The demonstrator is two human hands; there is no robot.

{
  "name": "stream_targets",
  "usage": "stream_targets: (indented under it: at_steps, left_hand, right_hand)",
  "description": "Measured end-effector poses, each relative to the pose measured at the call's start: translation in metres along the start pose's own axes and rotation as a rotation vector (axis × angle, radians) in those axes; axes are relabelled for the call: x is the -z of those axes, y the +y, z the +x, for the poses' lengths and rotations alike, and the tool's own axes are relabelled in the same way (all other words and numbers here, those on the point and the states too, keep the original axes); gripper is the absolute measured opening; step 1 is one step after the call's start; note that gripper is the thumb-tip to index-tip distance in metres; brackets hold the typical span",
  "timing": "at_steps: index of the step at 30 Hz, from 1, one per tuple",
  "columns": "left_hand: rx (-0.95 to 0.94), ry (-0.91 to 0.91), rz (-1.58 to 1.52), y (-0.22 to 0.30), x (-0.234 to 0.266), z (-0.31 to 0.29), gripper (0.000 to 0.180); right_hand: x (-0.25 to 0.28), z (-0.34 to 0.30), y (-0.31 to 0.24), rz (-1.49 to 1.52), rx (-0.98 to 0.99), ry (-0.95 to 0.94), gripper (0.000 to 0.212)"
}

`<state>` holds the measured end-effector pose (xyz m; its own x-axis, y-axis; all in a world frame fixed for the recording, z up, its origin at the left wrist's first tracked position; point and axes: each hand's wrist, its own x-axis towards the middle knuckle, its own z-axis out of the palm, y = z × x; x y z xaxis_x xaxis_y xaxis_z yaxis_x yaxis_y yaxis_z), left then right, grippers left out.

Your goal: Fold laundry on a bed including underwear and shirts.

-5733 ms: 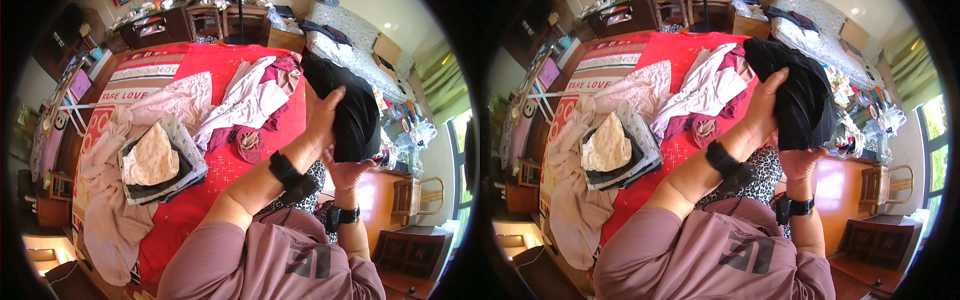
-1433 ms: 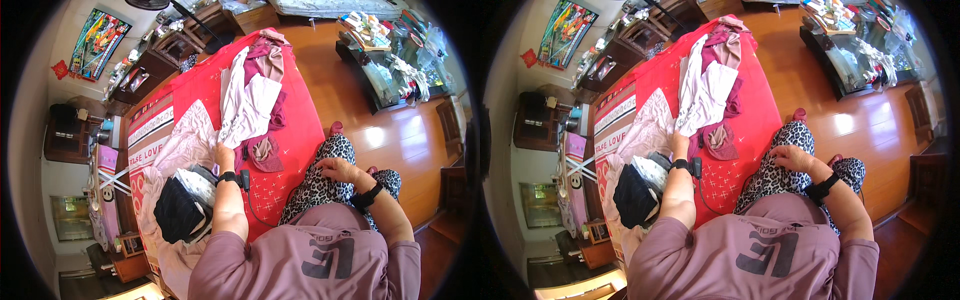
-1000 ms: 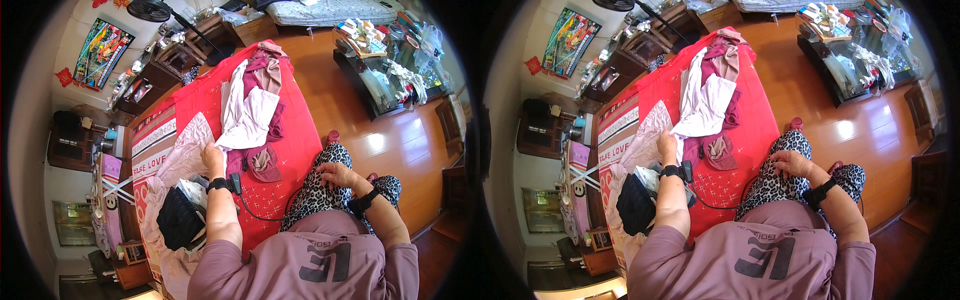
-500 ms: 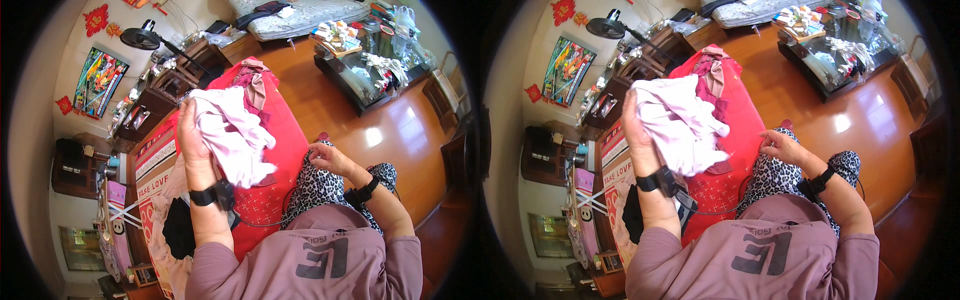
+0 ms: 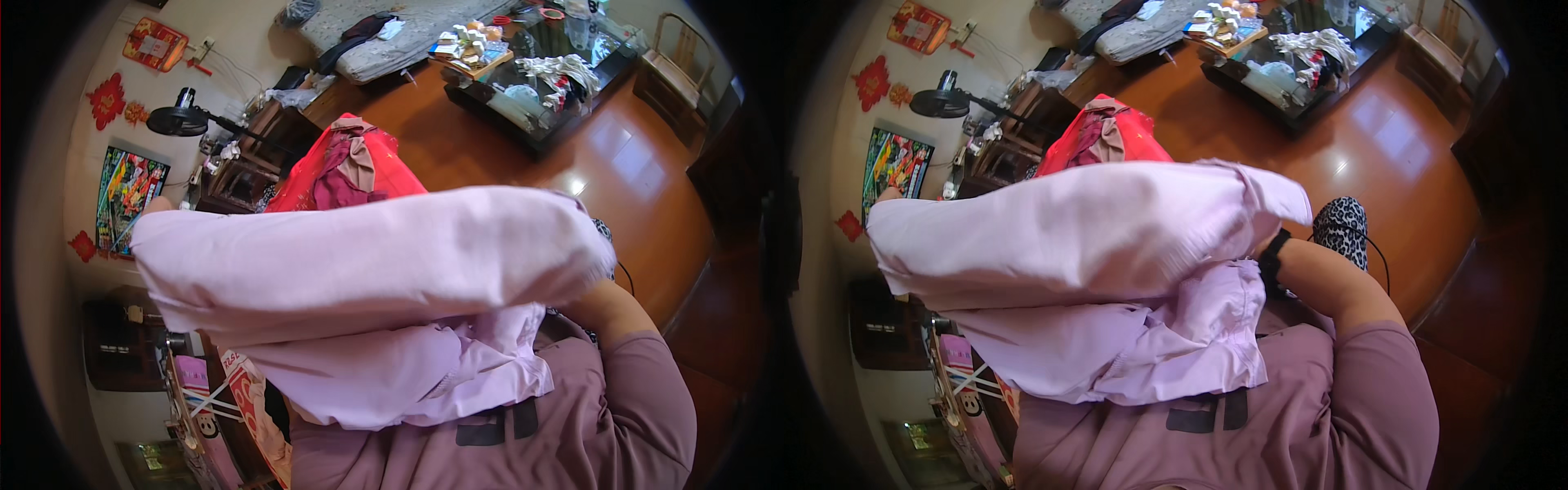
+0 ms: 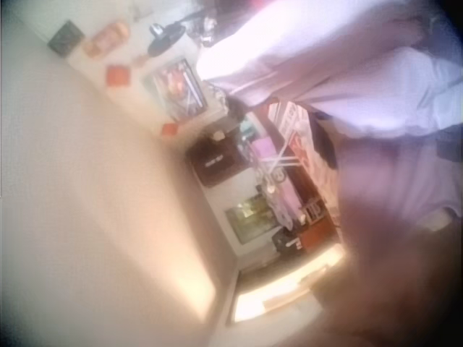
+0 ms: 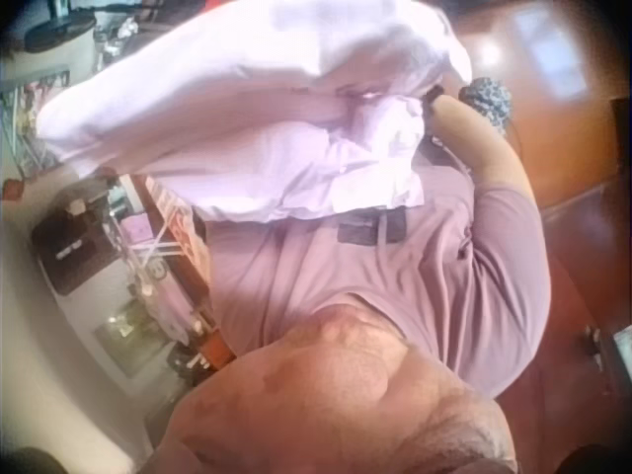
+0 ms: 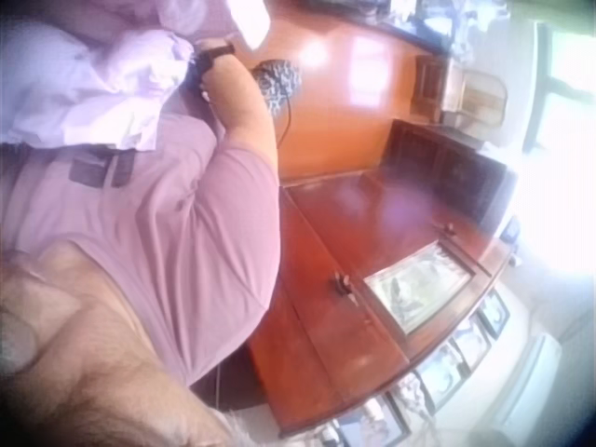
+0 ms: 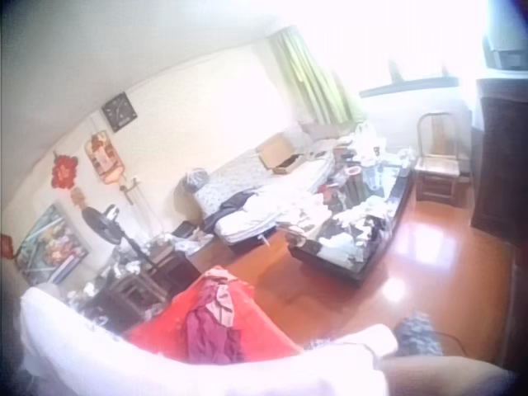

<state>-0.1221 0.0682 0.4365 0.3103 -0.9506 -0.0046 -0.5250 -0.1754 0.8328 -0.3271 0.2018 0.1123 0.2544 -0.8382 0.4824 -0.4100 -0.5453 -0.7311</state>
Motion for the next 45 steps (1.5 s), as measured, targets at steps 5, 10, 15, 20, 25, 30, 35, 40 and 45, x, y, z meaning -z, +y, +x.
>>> stream_targets:
  at_steps: [5,10,15,20,25,30,35,40,45]
  left_hand:
    - [-0.638,-0.266,-0.543,-0.035,-0.003,0.028,0.033]
    - [-0.829,-0.778,-0.959,-0.044,-0.045,0.046,0.036]
    - [-0.385,-0.935,-0.912,-0.039,-0.073,0.097,0.028]
    - [-0.599,-0.553,-0.297,-0.109,-0.086,0.256,0.013]
    - [-0.678,-0.467,0.14,-0.194,-0.16,0.246,0.043]
    - [-0.531,-1.276,0.196,-0.228,-0.224,0.035,0.022]
    - [-1.15,-1.321,0.271,-0.283,-0.256,-0.049,0.034]
    - [-1.369,-1.138,0.529,-0.297,-0.273,-0.063,0.027]
    - [-1.06,-1.303,0.259,-0.295,-0.278,-0.041,0.016]
  right_hand:
    - [-0.021,-0.01,-0.024,0.009,0.025,-0.332,0.028]
    - [-0.041,-0.026,0.006,0.047,-0.074,-0.445,0.029]
    - [-0.039,-0.042,0.066,0.281,-0.321,-0.251,0.031]
    - [0.042,-0.046,0.037,1.191,-0.56,0.525,0.024]
    - [0.047,-0.014,0.042,1.186,-0.79,0.654,0.019]
    - [0.016,-0.043,0.109,1.142,-0.968,0.863,0.015]
    - [0.017,-0.06,0.116,1.184,-0.748,0.853,0.041]
    - [0.019,-0.107,0.106,0.692,-1.027,0.654,0.073]
    - [0.003,-0.138,0.101,0.63,-1.296,0.439,0.084]
